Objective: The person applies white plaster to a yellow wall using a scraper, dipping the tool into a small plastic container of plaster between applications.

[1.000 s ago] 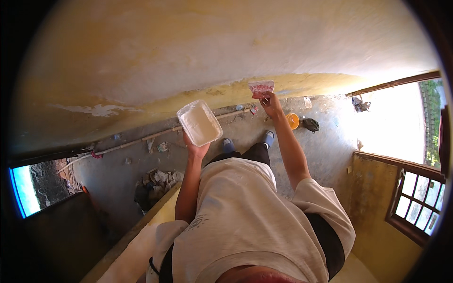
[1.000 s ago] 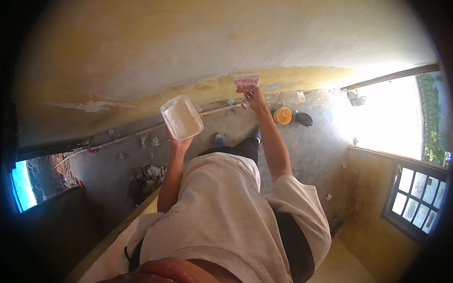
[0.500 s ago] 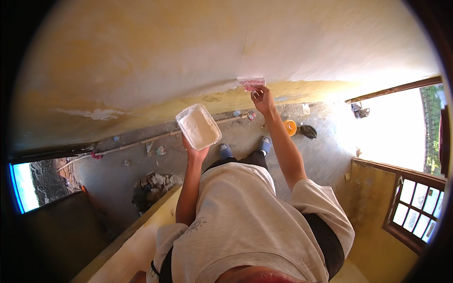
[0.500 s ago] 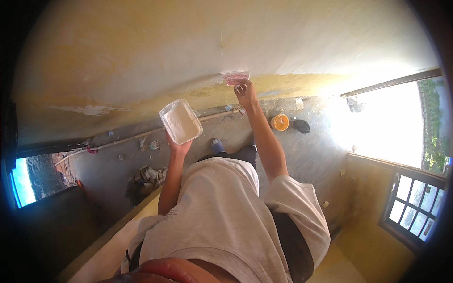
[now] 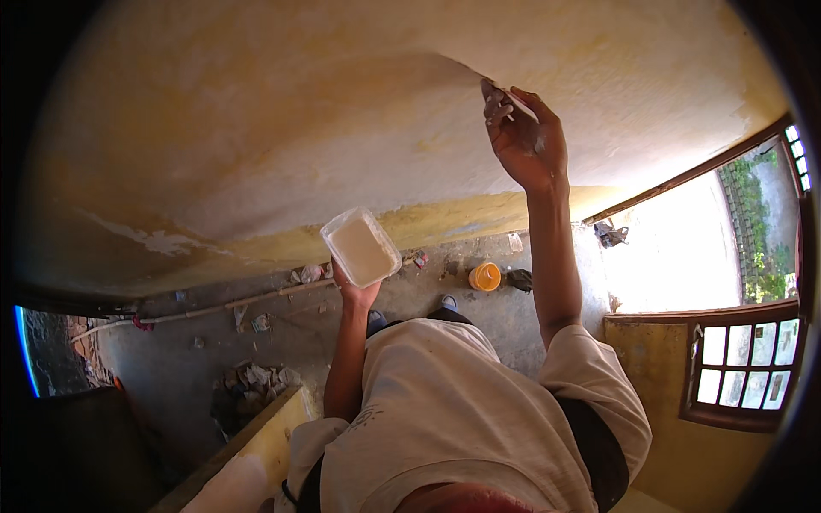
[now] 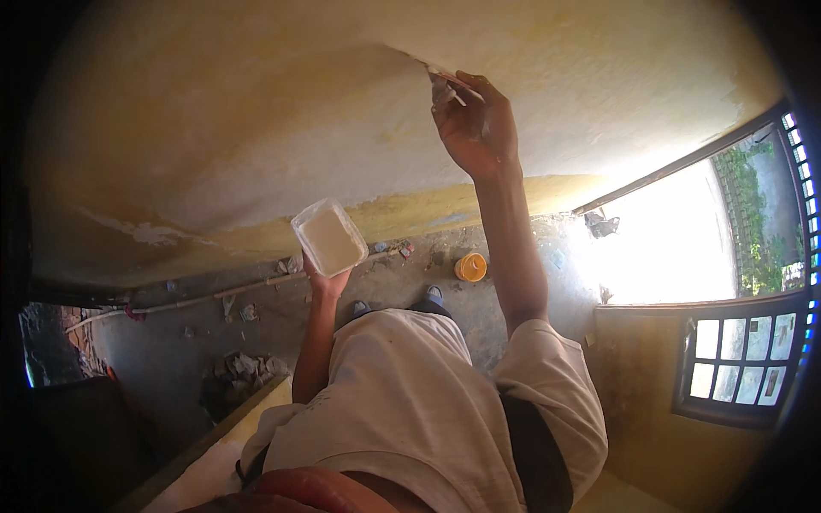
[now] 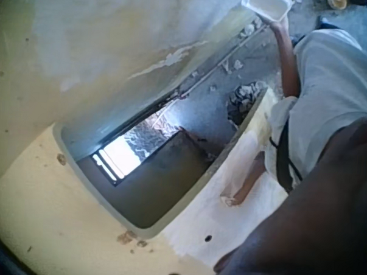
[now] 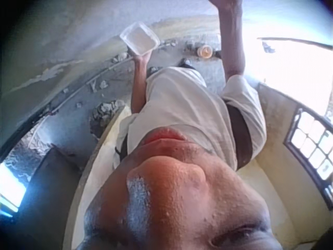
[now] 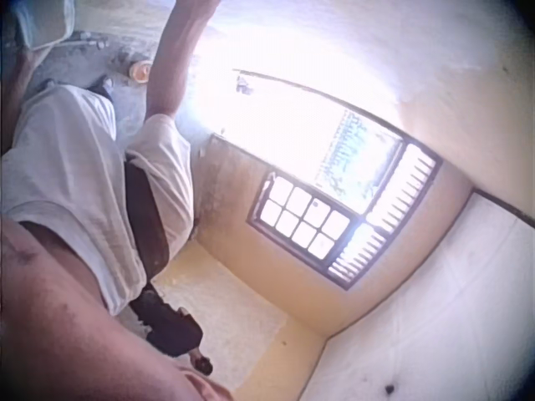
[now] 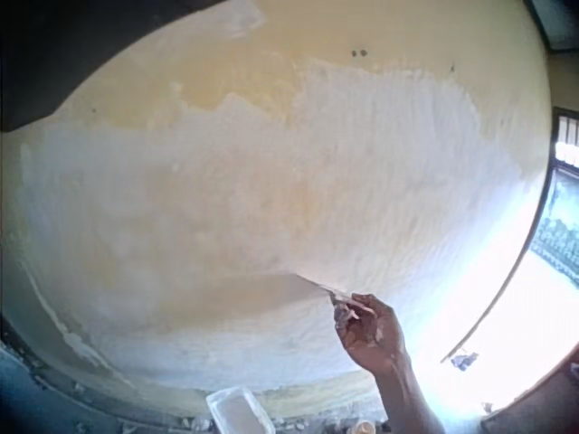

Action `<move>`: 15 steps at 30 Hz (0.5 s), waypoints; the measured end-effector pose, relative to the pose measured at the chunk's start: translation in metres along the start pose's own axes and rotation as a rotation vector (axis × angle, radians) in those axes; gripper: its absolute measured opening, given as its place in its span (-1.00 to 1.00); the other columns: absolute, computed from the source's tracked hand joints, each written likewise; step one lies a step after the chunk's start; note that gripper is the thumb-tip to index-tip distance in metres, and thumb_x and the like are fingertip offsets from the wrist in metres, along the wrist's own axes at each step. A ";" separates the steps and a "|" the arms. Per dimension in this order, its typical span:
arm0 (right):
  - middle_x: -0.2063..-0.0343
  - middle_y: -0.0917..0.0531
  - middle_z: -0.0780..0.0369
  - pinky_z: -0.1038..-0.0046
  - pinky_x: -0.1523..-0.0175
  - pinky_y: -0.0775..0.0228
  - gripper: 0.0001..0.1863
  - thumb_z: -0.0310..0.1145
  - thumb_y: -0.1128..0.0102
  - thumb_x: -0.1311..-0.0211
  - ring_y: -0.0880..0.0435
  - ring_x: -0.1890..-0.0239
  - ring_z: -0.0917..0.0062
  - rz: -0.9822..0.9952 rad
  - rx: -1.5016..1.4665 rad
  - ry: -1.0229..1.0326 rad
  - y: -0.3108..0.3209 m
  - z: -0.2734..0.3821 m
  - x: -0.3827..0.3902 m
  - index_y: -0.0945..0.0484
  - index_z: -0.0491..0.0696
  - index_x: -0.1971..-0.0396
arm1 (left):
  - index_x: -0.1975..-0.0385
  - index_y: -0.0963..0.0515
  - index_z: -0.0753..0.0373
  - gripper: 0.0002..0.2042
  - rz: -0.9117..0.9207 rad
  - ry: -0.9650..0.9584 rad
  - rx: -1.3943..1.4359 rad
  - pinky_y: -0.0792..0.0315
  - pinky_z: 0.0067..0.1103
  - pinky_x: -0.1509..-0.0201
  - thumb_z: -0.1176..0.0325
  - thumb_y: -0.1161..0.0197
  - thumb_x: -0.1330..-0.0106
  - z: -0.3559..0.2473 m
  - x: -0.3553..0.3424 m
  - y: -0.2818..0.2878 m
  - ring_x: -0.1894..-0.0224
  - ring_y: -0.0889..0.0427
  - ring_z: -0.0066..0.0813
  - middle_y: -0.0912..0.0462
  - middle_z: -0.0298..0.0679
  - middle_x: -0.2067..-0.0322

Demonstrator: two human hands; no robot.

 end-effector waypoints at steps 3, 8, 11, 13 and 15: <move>0.14 -0.62 0.02 0.42 0.04 -0.55 -0.77 -0.47 0.00 -0.33 -0.62 0.17 0.38 0.257 0.181 0.223 0.004 0.000 0.018 -0.49 -0.28 0.12 | -0.16 -0.46 -0.02 -0.52 -0.004 -0.020 0.013 -0.27 -0.23 -0.31 -0.13 -0.04 -0.37 -0.004 0.007 -0.002 -0.19 -0.45 -0.36 -0.53 -0.40 -0.11; 0.23 -0.66 0.23 0.43 -0.02 -0.43 -0.86 -0.35 -0.06 -0.31 -0.59 0.22 0.51 -0.123 0.368 0.286 0.172 -0.042 0.007 -0.54 -0.06 0.28 | -0.19 -0.43 -0.02 -0.50 -0.020 -0.138 -0.141 -0.25 -0.22 -0.32 -0.13 -0.05 -0.36 -0.017 0.025 0.010 -0.20 -0.44 -0.34 -0.52 -0.40 -0.12; 0.33 -0.62 0.26 0.49 0.08 -0.43 -0.89 -0.33 -0.09 -0.28 -0.55 0.28 0.53 -0.272 0.387 0.196 0.321 -0.076 -0.010 -0.53 -0.02 0.31 | -0.20 -0.41 0.00 -0.49 -0.065 -0.142 -0.159 -0.26 -0.22 -0.33 -0.13 -0.03 -0.37 -0.034 0.034 0.028 -0.20 -0.45 -0.34 -0.52 -0.39 -0.13; 0.24 -0.54 0.30 0.50 0.11 -0.40 -0.84 -0.32 -0.11 -0.24 -0.49 0.21 0.52 -0.565 0.316 0.004 0.419 -0.100 -0.017 -0.47 0.01 0.21 | -0.21 -0.41 0.01 -0.49 -0.129 -0.063 -0.016 -0.27 -0.23 -0.32 -0.13 0.00 -0.38 -0.040 0.046 0.043 -0.19 -0.47 -0.34 -0.53 -0.39 -0.13; 0.25 -0.52 0.31 0.50 0.13 -0.40 -0.86 -0.31 -0.11 -0.26 -0.48 0.23 0.52 -0.647 0.337 -0.032 0.451 -0.123 -0.028 -0.47 0.02 0.22 | -0.22 -0.40 0.01 -0.47 -0.142 -0.070 -0.028 -0.27 -0.23 -0.32 -0.14 -0.02 -0.37 -0.048 0.055 0.050 -0.20 -0.47 -0.33 -0.52 -0.38 -0.15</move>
Point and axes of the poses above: each hand's wrist, its own x-axis away from the middle knuckle, its own y-axis out of the back of the hand, z = x × y, the point moved 5 cm from there along -x, towards the middle knuckle
